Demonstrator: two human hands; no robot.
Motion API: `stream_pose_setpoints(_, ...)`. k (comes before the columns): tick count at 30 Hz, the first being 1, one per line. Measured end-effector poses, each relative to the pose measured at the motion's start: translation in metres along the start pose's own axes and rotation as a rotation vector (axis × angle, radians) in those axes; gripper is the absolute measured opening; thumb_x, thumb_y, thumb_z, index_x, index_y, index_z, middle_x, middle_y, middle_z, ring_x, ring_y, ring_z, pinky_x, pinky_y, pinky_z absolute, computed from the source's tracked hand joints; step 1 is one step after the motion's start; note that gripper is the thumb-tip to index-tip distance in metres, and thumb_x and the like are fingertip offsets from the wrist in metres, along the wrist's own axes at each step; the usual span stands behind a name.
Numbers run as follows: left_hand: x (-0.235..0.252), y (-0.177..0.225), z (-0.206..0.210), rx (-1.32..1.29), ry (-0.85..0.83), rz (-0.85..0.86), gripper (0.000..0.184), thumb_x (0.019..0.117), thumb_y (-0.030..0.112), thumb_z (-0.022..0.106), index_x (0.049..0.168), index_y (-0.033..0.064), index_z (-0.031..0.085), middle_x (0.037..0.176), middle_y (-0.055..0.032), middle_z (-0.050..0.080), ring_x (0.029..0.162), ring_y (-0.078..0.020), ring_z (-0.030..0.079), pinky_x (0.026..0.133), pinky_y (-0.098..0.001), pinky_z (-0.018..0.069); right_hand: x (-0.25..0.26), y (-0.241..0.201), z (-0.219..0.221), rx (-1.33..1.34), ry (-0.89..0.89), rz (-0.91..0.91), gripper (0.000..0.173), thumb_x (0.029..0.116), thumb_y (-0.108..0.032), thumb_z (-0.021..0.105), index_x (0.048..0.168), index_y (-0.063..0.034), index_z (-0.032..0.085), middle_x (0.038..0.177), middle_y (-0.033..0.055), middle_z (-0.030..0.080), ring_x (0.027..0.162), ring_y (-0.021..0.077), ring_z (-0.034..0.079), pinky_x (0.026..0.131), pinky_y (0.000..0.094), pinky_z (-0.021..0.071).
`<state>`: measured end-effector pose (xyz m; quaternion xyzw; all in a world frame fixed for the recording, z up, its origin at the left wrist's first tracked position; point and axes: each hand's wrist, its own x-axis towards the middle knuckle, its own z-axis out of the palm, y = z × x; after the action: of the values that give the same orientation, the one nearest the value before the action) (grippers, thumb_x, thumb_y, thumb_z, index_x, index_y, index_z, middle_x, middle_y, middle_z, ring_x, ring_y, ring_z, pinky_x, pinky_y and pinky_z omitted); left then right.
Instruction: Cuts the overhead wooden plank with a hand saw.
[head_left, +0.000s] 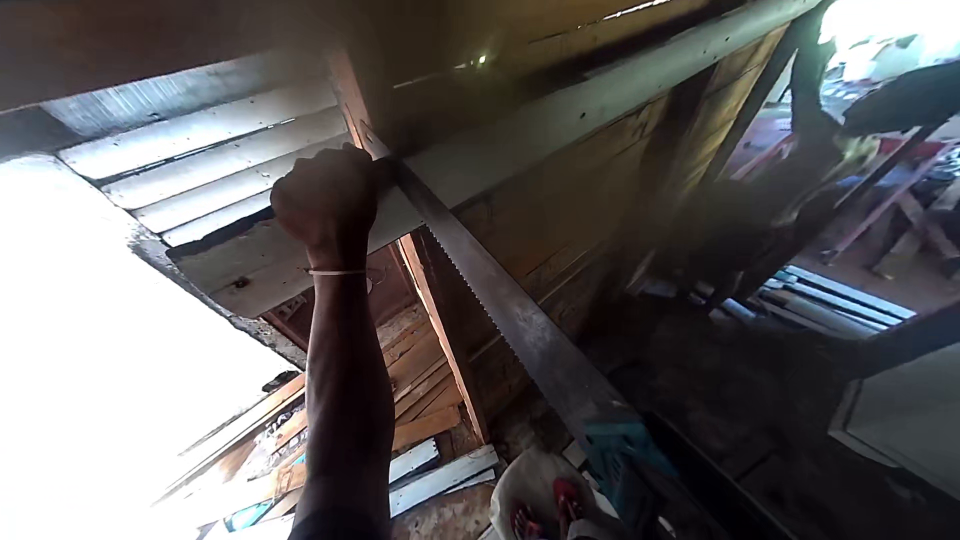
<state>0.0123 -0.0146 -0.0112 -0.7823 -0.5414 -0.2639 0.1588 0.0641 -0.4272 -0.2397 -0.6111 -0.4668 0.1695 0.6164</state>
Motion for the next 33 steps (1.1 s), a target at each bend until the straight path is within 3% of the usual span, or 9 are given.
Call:
stream_pose_setpoints(2,0.004,-0.001,-0.003,-0.031,0.015,-0.017,0.054,0.1061,0.045,0.035,0.093,0.0025,0.066,0.095,-0.0253,0.07,0.094,-0.0481,0.069,0.067,-0.0675,0.0488,0.071,-0.017,0.024,-0.118,0.033,0.017,0.035,0.104,-0.033,0.054,0.106,-0.0024,0.07,0.081,0.0023,0.068,0.071,0.0078,0.065,0.07,0.0271,0.0569)
stream_pose_setpoints(5,-0.003,-0.003,-0.003,-0.042,-0.033,0.021,0.049,0.1042,0.043,0.039,0.104,0.0034,0.067,0.107,-0.0275,0.07,0.102,-0.0505,0.067,0.073,-0.0723,0.0476,0.219,-0.028,0.075,0.191,0.01,-0.275,0.024,0.0981,-0.024,0.062,0.084,-0.0054,0.067,0.061,0.0007,0.059,0.051,0.0119,0.058,0.048,0.032,0.0521)
stream_pose_setpoints(8,0.001,-0.01,-0.003,-0.055,-0.053,0.012,0.057,0.1047,0.049,0.033,0.115,0.0044,0.066,0.116,-0.0278,0.068,0.111,-0.0496,0.065,0.08,-0.0733,0.0477,0.274,-0.071,0.101,0.37,-0.019,-0.31,0.01,0.0926,-0.009,0.066,0.084,-0.0065,0.062,0.056,0.001,0.055,0.044,0.0132,0.053,0.042,0.0319,0.0496)
stream_pose_setpoints(14,0.0,-0.008,0.0,-0.029,-0.011,0.014,0.066,0.1072,0.051,0.023,0.099,0.0006,0.065,0.104,-0.029,0.069,0.102,-0.0498,0.068,0.072,-0.0709,0.0486,0.096,-0.011,0.028,-0.178,0.004,-0.231,0.034,0.101,-0.033,0.059,0.115,-0.0044,0.07,0.078,0.0026,0.068,0.063,0.0108,0.064,0.057,0.0323,0.0576)
stream_pose_setpoints(17,0.005,-0.007,0.008,0.007,0.019,-0.032,0.067,0.1073,0.051,0.022,0.093,0.0,0.063,0.098,-0.0283,0.068,0.098,-0.0492,0.068,0.069,-0.0683,0.0486,0.02,-0.004,-0.007,-0.109,-0.057,-0.123,0.032,0.1028,-0.031,0.057,0.1,-0.0005,0.067,0.07,0.0071,0.064,0.058,0.0123,0.062,0.054,0.0313,0.0541)
stream_pose_setpoints(21,0.006,-0.002,0.007,0.0,0.035,-0.056,0.062,0.106,0.049,0.027,0.094,0.0012,0.065,0.1,-0.0272,0.069,0.099,-0.0483,0.068,0.07,-0.0688,0.0484,0.116,-0.016,0.026,-0.025,-0.079,-0.062,0.03,0.1047,-0.03,0.054,0.105,-0.0031,0.068,0.075,-0.0016,0.063,0.062,0.0026,0.058,0.059,0.0235,0.0537)
stream_pose_setpoints(26,0.003,-0.01,0.001,-0.008,0.019,0.026,0.062,0.107,0.047,0.025,0.098,0.0011,0.065,0.102,-0.0268,0.07,0.101,-0.0475,0.069,0.072,-0.0684,0.0491,0.277,-0.068,0.095,0.437,-0.055,-0.316,0.014,0.0917,-0.01,0.065,0.078,-0.0082,0.059,0.055,-0.0005,0.051,0.045,0.0126,0.051,0.044,0.0315,0.0475)
stream_pose_setpoints(29,-0.005,-0.015,-0.001,-0.02,-0.014,0.052,0.063,0.1079,0.049,0.025,0.105,0.0021,0.067,0.106,-0.028,0.069,0.104,-0.0488,0.067,0.074,-0.0708,0.0492,0.23,-0.066,0.087,0.216,-0.021,-0.266,0.014,0.0977,-0.019,0.064,0.088,-0.0085,0.063,0.057,0.0015,0.056,0.044,0.013,0.054,0.041,0.0311,0.0496)
stream_pose_setpoints(33,0.002,-0.009,0.005,-0.003,0.034,0.022,0.065,0.1073,0.05,0.026,0.093,0.0015,0.066,0.097,-0.0288,0.069,0.095,-0.0505,0.069,0.067,-0.0695,0.0493,0.079,0.016,0.027,-0.103,0.038,-0.272,0.035,0.1012,-0.032,0.06,0.118,-0.0022,0.069,0.084,0.0048,0.07,0.07,0.0094,0.065,0.065,0.0312,0.0585)
